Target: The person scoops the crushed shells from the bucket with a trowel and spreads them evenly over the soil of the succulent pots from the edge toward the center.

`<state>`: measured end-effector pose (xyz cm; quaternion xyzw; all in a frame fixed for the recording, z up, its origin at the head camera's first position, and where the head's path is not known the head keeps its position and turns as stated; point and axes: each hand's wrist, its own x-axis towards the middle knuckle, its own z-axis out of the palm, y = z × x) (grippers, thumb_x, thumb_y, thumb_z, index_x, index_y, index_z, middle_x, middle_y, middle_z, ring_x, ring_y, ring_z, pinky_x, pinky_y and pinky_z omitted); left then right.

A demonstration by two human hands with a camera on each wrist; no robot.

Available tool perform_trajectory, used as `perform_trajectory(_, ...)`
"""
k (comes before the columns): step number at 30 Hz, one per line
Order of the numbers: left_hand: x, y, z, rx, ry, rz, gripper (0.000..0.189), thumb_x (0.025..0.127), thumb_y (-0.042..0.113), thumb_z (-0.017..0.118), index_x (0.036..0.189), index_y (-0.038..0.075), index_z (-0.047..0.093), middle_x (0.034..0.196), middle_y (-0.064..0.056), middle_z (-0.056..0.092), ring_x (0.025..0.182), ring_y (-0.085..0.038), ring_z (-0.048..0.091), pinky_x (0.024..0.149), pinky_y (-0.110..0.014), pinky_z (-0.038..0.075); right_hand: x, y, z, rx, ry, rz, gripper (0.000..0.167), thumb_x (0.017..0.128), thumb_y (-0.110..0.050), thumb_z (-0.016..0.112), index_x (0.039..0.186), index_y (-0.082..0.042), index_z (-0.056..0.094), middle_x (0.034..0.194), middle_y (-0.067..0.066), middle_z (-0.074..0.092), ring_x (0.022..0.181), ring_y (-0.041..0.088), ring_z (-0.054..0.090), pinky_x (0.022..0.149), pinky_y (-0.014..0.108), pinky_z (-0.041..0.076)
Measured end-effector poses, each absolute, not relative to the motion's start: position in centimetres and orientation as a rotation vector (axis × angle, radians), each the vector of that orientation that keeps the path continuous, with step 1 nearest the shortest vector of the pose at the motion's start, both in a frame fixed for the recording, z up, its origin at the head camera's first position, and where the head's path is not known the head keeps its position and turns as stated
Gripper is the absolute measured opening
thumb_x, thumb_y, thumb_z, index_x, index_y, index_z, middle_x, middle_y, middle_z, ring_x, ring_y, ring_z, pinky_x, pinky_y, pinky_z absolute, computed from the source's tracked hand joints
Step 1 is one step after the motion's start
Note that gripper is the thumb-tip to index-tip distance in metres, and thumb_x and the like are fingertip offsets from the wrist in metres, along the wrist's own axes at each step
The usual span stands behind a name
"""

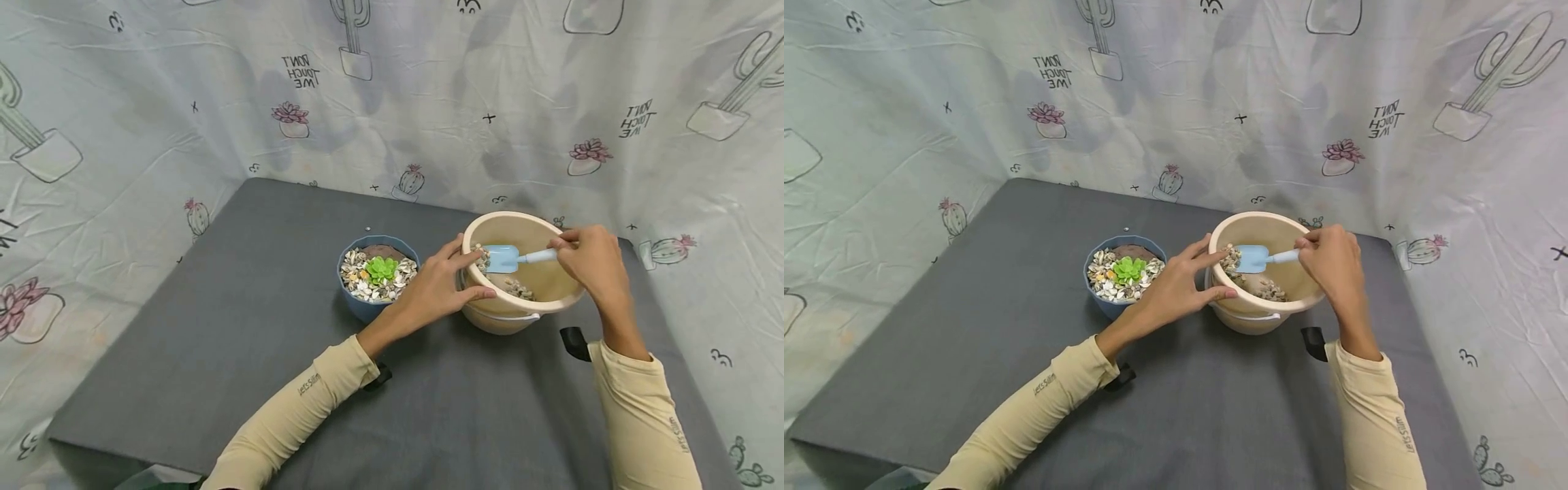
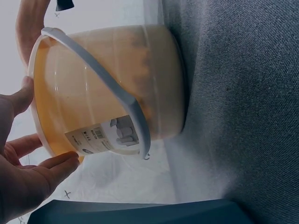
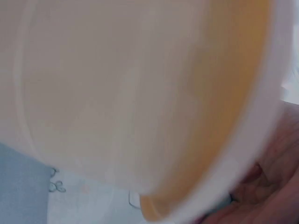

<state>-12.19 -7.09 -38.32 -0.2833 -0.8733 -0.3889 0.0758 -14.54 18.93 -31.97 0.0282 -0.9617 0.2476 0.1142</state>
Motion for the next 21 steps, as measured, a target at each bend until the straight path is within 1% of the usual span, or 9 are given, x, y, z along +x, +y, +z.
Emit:
perform_trajectory(2, -12.3, -6.9, -38.4, -0.85, -2.609, -1.179, 0.076, 0.088, 0.046, 0.083, 0.152, 0.014, 0.057, 0.17, -0.022, 0.032, 0.155, -0.036, 0.041, 0.118, -0.049, 0.048, -14.4, 19.7, -31.6, 0.053, -2.798, 0.739, 0.032, 0.101, -0.017, 0.065, 0.113, 0.009, 0.078, 0.106, 0.036, 0.074, 0.075, 0.033, 0.061, 0.057, 0.028, 0.04)
perform_trajectory(4, -12.4, -6.8, -38.4, -0.847, -2.6, -1.19, 0.076, 0.088, 0.045, 0.083, 0.152, 0.013, 0.057, 0.17, -0.022, 0.032, 0.155, -0.036, 0.041, 0.118, -0.049, 0.048, -14.2, 20.3, -31.4, 0.037, -2.775, 0.756, 0.033, 0.101, -0.017, 0.064, 0.112, 0.01, 0.077, 0.106, 0.037, 0.073, 0.075, 0.033, 0.063, 0.054, 0.025, 0.042)
perform_trajectory(6, -12.5, -6.7, -38.4, -0.839, -2.603, -1.192, 0.076, 0.088, 0.045, 0.083, 0.152, 0.013, 0.057, 0.169, -0.022, 0.032, 0.155, -0.036, 0.041, 0.118, -0.048, 0.049, -14.1, 20.9, -31.3, 0.029, -2.748, 0.761, 0.032, 0.101, -0.017, 0.065, 0.11, 0.011, 0.078, 0.105, 0.038, 0.073, 0.073, 0.031, 0.062, 0.052, 0.024, 0.041)
perform_trajectory(7, -12.5, -6.8, -38.4, -0.833, -2.606, -1.187, 0.076, 0.088, 0.045, 0.083, 0.152, 0.013, 0.057, 0.169, -0.022, 0.032, 0.155, -0.036, 0.041, 0.117, -0.048, 0.049, -14.0, 21.0, -31.2, 0.024, -2.736, 0.755, 0.032, 0.1, -0.016, 0.065, 0.11, 0.011, 0.078, 0.104, 0.037, 0.073, 0.077, 0.032, 0.063, 0.053, 0.023, 0.041)
perform_trajectory(12, -12.5, -7.1, -38.1, -0.806, -2.65, -1.136, 0.076, 0.089, 0.048, 0.081, 0.152, 0.013, 0.057, 0.17, -0.022, 0.031, 0.155, -0.035, 0.042, 0.118, -0.048, 0.048, -13.7, 21.4, -30.6, 0.015, -2.715, 0.736, 0.031, 0.101, -0.017, 0.064, 0.107, 0.01, 0.079, 0.104, 0.035, 0.074, 0.072, 0.024, 0.052, 0.053, 0.025, 0.036)
perform_trajectory(14, -12.5, -7.4, -37.9, -0.811, -2.664, -1.123, 0.078, 0.091, 0.048, 0.08, 0.154, 0.012, 0.054, 0.17, -0.022, 0.031, 0.154, -0.035, 0.042, 0.118, -0.047, 0.048, -13.5, 21.4, -30.2, -0.002, -2.722, 0.738, 0.032, 0.102, -0.019, 0.063, 0.108, 0.009, 0.079, 0.1, 0.033, 0.075, 0.068, 0.021, 0.047, 0.052, 0.028, 0.034)
perform_trajectory(19, -12.1, -9.0, -37.5, -0.808, -2.64, -1.121, 0.079, 0.092, 0.045, 0.079, 0.158, 0.015, 0.048, 0.165, -0.016, 0.043, 0.149, -0.032, 0.05, 0.117, -0.047, 0.049, -12.7, 20.5, -29.2, -0.026, -2.726, 0.759, 0.033, 0.103, -0.02, 0.061, 0.112, 0.007, 0.079, 0.1, 0.031, 0.073, 0.067, 0.022, 0.043, 0.051, 0.031, 0.031)
perform_trajectory(20, -12.0, -9.6, -37.4, -0.8, -2.617, -1.121, 0.079, 0.092, 0.044, 0.079, 0.158, 0.015, 0.049, 0.162, -0.015, 0.047, 0.147, -0.032, 0.053, 0.116, -0.047, 0.051, -12.5, 20.2, -29.0, -0.027, -2.721, 0.762, 0.033, 0.103, -0.019, 0.061, 0.112, 0.007, 0.079, 0.101, 0.031, 0.074, 0.066, 0.022, 0.042, 0.051, 0.031, 0.032)
perform_trajectory(21, -12.0, -10.2, -37.3, -0.795, -2.587, -1.126, 0.078, 0.091, 0.043, 0.081, 0.157, 0.015, 0.05, 0.16, -0.014, 0.051, 0.139, -0.03, 0.061, 0.113, -0.046, 0.053, -12.3, 19.9, -28.9, -0.027, -2.715, 0.757, 0.033, 0.103, -0.019, 0.061, 0.112, 0.007, 0.079, 0.104, 0.032, 0.074, 0.066, 0.022, 0.042, 0.051, 0.031, 0.032)
